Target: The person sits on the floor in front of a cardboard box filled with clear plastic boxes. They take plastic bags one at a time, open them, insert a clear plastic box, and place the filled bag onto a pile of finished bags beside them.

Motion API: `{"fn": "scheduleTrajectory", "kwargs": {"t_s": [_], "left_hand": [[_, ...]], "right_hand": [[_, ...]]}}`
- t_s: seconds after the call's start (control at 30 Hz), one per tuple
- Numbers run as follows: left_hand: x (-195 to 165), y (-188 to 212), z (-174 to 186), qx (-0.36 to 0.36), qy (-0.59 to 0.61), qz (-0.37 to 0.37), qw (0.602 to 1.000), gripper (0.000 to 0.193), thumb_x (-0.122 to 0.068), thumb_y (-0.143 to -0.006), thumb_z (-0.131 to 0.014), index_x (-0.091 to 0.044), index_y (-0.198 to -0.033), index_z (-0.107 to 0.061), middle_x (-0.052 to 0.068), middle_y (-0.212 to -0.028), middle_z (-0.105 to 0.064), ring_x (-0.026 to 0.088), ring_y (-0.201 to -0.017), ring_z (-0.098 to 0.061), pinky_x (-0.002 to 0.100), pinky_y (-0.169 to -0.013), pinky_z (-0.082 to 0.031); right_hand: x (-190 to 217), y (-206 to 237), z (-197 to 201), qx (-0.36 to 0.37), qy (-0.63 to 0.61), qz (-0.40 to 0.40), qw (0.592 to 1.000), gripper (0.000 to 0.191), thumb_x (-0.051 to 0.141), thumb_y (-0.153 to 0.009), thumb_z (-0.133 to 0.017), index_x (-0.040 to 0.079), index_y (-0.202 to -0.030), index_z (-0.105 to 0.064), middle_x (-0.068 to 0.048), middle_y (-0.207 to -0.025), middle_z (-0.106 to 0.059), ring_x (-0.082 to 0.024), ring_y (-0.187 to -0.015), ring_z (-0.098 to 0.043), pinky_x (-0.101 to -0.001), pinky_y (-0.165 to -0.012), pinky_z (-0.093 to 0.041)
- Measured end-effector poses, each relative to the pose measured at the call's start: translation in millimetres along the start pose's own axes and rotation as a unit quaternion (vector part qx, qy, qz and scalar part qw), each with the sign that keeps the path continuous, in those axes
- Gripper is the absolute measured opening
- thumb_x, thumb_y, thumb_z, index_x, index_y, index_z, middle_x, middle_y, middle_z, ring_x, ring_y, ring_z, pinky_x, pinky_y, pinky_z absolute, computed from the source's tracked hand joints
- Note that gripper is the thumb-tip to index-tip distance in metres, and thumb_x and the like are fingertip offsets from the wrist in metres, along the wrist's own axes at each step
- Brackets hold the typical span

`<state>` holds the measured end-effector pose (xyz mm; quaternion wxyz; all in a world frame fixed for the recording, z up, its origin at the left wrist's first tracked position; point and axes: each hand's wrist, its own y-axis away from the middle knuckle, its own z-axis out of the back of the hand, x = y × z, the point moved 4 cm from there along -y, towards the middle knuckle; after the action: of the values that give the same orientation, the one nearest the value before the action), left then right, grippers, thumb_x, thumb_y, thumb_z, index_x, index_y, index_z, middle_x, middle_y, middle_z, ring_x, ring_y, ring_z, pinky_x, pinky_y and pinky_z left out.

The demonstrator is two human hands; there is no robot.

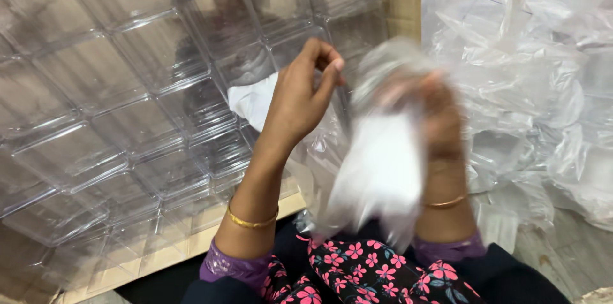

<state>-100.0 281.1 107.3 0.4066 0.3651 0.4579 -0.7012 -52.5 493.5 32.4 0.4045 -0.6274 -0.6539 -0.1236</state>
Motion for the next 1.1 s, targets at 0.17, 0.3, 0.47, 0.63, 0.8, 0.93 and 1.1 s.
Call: {"fn": "scheduleTrajectory", "kwargs": {"t_s": [0.17,0.3,0.47,0.63,0.8,0.93,1.1], "left_hand": [[8,0,6,-0.053,0.022,0.049,0.997,0.016,-0.02,-0.102,-0.061,-0.006,-0.11,-0.061,0.001,-0.08,-0.072,0.009,-0.075,-0.07,0.027,-0.063,-0.05],[11,-4,2,-0.074,0.021,0.033,0.996,0.017,-0.02,-0.104,-0.061,-0.005,-0.109,-0.064,0.002,-0.079,-0.073,0.008,-0.075,-0.069,0.026,-0.062,-0.048],[9,-5,-2,-0.082,0.081,0.039,0.993,0.02,-0.023,-0.108,-0.055,-0.005,-0.11,-0.064,0.002,-0.079,-0.073,0.005,-0.072,-0.072,0.023,-0.058,-0.049],[2,-8,-4,-0.062,0.06,0.07,0.994,0.026,-0.023,-0.11,-0.048,-0.005,-0.111,-0.067,0.003,-0.071,-0.076,0.01,-0.052,-0.052,0.025,-0.052,-0.04],[-5,-1,0,-0.05,0.155,-0.021,0.986,0.019,-0.018,-0.11,-0.057,-0.002,-0.116,-0.065,0.006,-0.094,-0.072,0.01,-0.08,-0.067,0.025,-0.075,-0.052],[7,5,16,0.027,0.108,-0.131,0.985,0.025,-0.015,-0.097,-0.071,0.001,-0.115,-0.065,0.006,-0.1,-0.072,0.012,-0.097,-0.067,0.026,-0.089,-0.052],[47,23,12,0.044,0.123,0.014,0.991,0.021,-0.019,-0.105,-0.07,0.0,-0.111,-0.075,0.001,-0.087,-0.069,0.006,-0.082,-0.059,0.023,-0.074,-0.047]], "right_hand": [[98,-10,122,-0.365,0.237,0.252,0.864,0.055,0.043,-0.108,-0.062,-0.006,-0.131,-0.069,-0.019,-0.135,-0.071,-0.026,-0.124,-0.073,-0.0404,-0.107,-0.061],[86,-19,159,-0.439,0.308,0.223,0.814,0.059,0.046,-0.104,-0.052,-0.003,-0.135,-0.061,-0.016,-0.131,-0.068,-0.023,-0.112,-0.076,-0.0401,-0.094,-0.064],[61,-32,102,-0.39,0.441,0.189,0.786,0.051,0.038,-0.105,-0.052,0.003,-0.141,-0.056,-0.012,-0.129,-0.062,-0.021,-0.11,-0.068,-0.0374,-0.094,-0.061],[23,-24,-8,-0.168,0.536,0.162,0.811,0.039,0.023,-0.111,-0.059,0.001,-0.142,-0.057,-0.01,-0.141,-0.06,-0.014,-0.13,-0.059,-0.0292,-0.113,-0.049],[-6,-35,-50,-0.088,0.367,-0.076,0.923,0.026,0.007,-0.097,-0.073,-0.001,-0.121,-0.069,-0.009,-0.117,-0.071,-0.012,-0.106,-0.065,-0.0268,-0.092,-0.054],[4,-37,-67,-0.122,0.521,-0.008,0.845,0.013,0.006,-0.101,-0.067,-0.001,-0.111,-0.073,-0.005,-0.099,-0.076,-0.009,-0.09,-0.071,-0.0233,-0.083,-0.057],[-9,-31,-61,-0.101,0.556,0.064,0.823,0.013,0.007,-0.106,-0.065,-0.002,-0.111,-0.073,-0.006,-0.099,-0.074,-0.009,-0.09,-0.067,-0.0226,-0.08,-0.054]]}}
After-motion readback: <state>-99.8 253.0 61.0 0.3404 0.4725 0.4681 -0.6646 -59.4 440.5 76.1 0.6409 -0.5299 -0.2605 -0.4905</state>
